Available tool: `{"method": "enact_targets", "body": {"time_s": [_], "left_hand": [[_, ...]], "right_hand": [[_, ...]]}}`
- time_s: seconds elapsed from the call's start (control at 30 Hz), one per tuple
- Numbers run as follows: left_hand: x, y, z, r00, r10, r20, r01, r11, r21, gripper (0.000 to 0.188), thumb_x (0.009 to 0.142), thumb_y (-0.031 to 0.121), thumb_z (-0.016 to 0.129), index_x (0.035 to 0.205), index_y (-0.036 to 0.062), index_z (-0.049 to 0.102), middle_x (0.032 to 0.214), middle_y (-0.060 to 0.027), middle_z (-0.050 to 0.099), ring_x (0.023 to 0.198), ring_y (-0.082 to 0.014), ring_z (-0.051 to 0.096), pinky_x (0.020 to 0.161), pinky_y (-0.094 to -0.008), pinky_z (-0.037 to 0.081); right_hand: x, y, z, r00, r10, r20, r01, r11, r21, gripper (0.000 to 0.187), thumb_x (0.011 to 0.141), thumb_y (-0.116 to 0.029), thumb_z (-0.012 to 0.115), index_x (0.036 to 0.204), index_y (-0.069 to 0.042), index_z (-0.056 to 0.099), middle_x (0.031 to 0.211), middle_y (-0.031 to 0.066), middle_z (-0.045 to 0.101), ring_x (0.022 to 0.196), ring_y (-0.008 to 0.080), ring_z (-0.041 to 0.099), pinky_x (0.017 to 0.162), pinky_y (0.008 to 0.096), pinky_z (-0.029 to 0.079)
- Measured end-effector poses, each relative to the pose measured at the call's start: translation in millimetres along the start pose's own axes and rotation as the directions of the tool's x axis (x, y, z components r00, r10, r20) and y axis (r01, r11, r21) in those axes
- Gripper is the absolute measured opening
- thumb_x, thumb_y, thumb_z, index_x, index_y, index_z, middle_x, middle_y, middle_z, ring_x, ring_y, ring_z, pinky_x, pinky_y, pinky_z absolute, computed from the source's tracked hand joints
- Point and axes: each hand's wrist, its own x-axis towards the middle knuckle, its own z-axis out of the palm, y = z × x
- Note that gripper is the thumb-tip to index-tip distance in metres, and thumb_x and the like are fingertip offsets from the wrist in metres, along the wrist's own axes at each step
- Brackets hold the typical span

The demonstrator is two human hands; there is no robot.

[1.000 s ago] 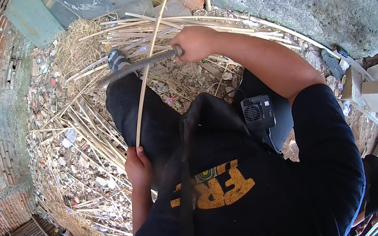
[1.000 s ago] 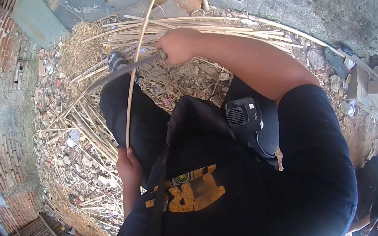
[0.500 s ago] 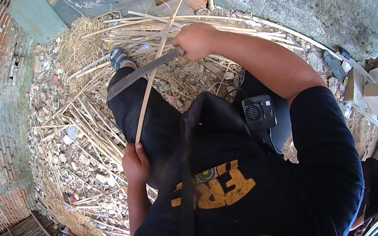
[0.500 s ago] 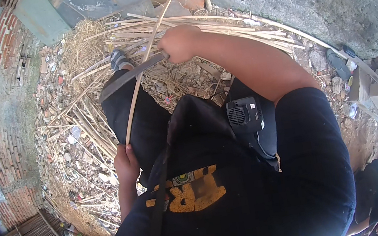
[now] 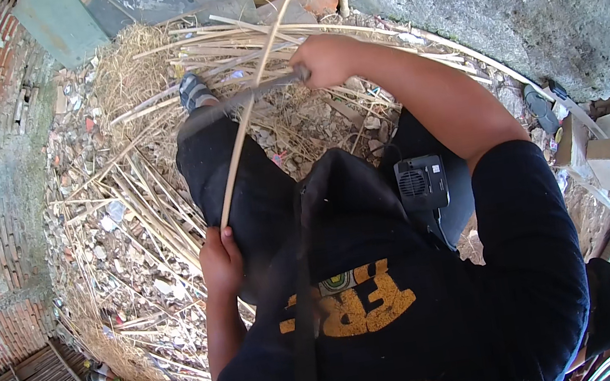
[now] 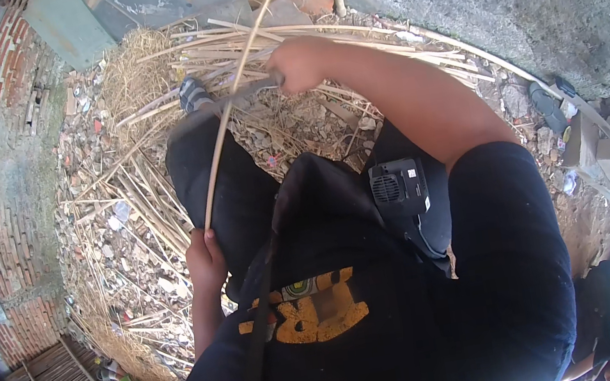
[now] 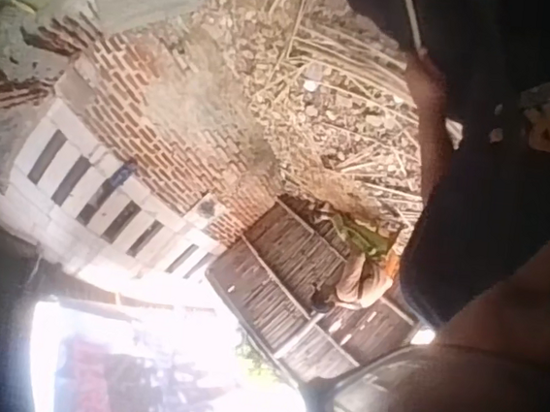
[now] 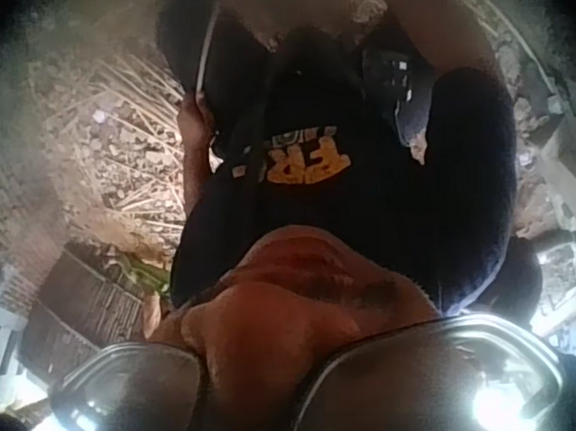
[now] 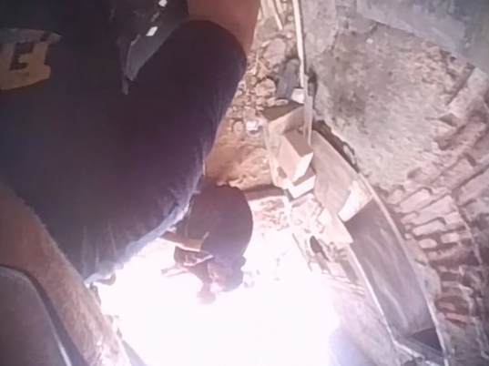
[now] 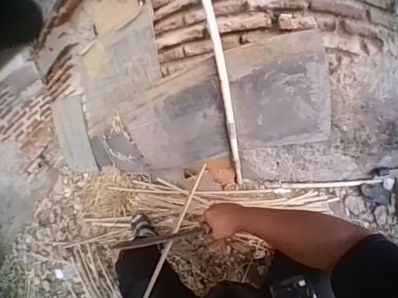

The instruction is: The person uses a blade to shave thin strips of bamboo by hand while sitting on the ground, smoothing the surface and edges of the strips by pulling the blade along their length.

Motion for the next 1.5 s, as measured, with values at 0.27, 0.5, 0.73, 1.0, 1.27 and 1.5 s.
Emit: {"method": "enact_targets", "body": {"time_s": [0.27, 0.5, 0.73, 1.0, 1.27, 1.5], "left_hand": [[-9.9, -5.1, 4.2, 0.998, 0.004, -0.059, -0.003, 1.000, 0.008, 0.029, 0.103, 0.027, 0.048, 0.091, 0.0009, 0.051, 0.070, -0.0279, 0.060, 0.069, -0.0513, 0.059, 0.059, -0.0557, 0.044], [-3.1, -1.7, 3.1, 0.999, -0.009, -0.043, 0.009, 1.000, -0.004, 0.031, 0.104, 0.028, 0.047, 0.090, 0.0005, 0.051, 0.070, -0.0281, 0.059, 0.069, -0.0511, 0.058, 0.059, -0.0557, 0.043], [-6.7, -8.4, -0.7, 1.000, 0.022, -0.018, -0.023, 1.000, -0.010, 0.031, 0.104, 0.027, 0.048, 0.088, 0.0007, 0.049, 0.069, -0.0280, 0.059, 0.069, -0.0515, 0.058, 0.058, -0.0554, 0.041], [1.2, -5.6, -4.4, 0.999, 0.053, 0.002, -0.052, 0.997, -0.050, 0.030, 0.104, 0.026, 0.046, 0.088, 0.0008, 0.051, 0.067, -0.0272, 0.057, 0.066, -0.0509, 0.057, 0.057, -0.0543, 0.042], [4.3, 4.6, -1.7, 0.998, 0.053, -0.026, -0.053, 0.998, -0.022, 0.030, 0.104, 0.025, 0.047, 0.086, 0.0003, 0.050, 0.068, -0.0274, 0.058, 0.067, -0.0513, 0.058, 0.057, -0.0549, 0.041], [-4.6, -8.8, -7.1, 0.998, 0.059, 0.009, -0.059, 0.998, -0.036, 0.031, 0.104, 0.024, 0.048, 0.084, 0.0003, 0.049, 0.065, -0.0258, 0.056, 0.064, -0.0499, 0.056, 0.057, -0.0532, 0.041]], "right_hand": [[5.3, -8.3, 4.8, 0.999, 0.047, 0.016, -0.048, 0.998, 0.034, 0.027, 0.075, -0.023, 0.067, 0.093, -0.003, 0.068, 0.088, 0.0170, 0.069, 0.088, 0.0348, 0.067, 0.078, 0.0456, 0.052], [10.7, 34.7, -4.0, 0.985, 0.171, 0.021, -0.172, 0.981, 0.090, 0.034, 0.075, -0.026, 0.067, 0.100, -0.004, 0.070, 0.096, 0.0187, 0.071, 0.090, 0.0355, 0.068, 0.081, 0.0453, 0.053], [-2.3, -27.8, -3.5, 0.999, -0.008, 0.044, 0.011, 0.999, -0.053, 0.033, 0.073, -0.026, 0.067, 0.099, -0.005, 0.071, 0.090, 0.0197, 0.070, 0.088, 0.0359, 0.068, 0.079, 0.0458, 0.052], [9.1, -1.2, 8.2, 0.999, 0.036, 0.032, -0.041, 0.983, 0.180, 0.030, 0.071, -0.025, 0.066, 0.093, -0.005, 0.071, 0.093, 0.0203, 0.070, 0.089, 0.0389, 0.067, 0.079, 0.0478, 0.053], [16.6, 26.9, 8.7, 0.990, 0.137, 0.013, -0.138, 0.983, 0.122, 0.033, 0.070, -0.020, 0.064, 0.098, -0.003, 0.071, 0.094, 0.0195, 0.071, 0.088, 0.0376, 0.067, 0.079, 0.0464, 0.053], [0.6, -18.2, 5.7, 1.000, -0.016, -0.026, 0.015, 1.000, -0.021, 0.027, 0.073, -0.022, 0.065, 0.091, -0.003, 0.068, 0.084, 0.0183, 0.068, 0.084, 0.0347, 0.066, 0.077, 0.0451, 0.052]]}}
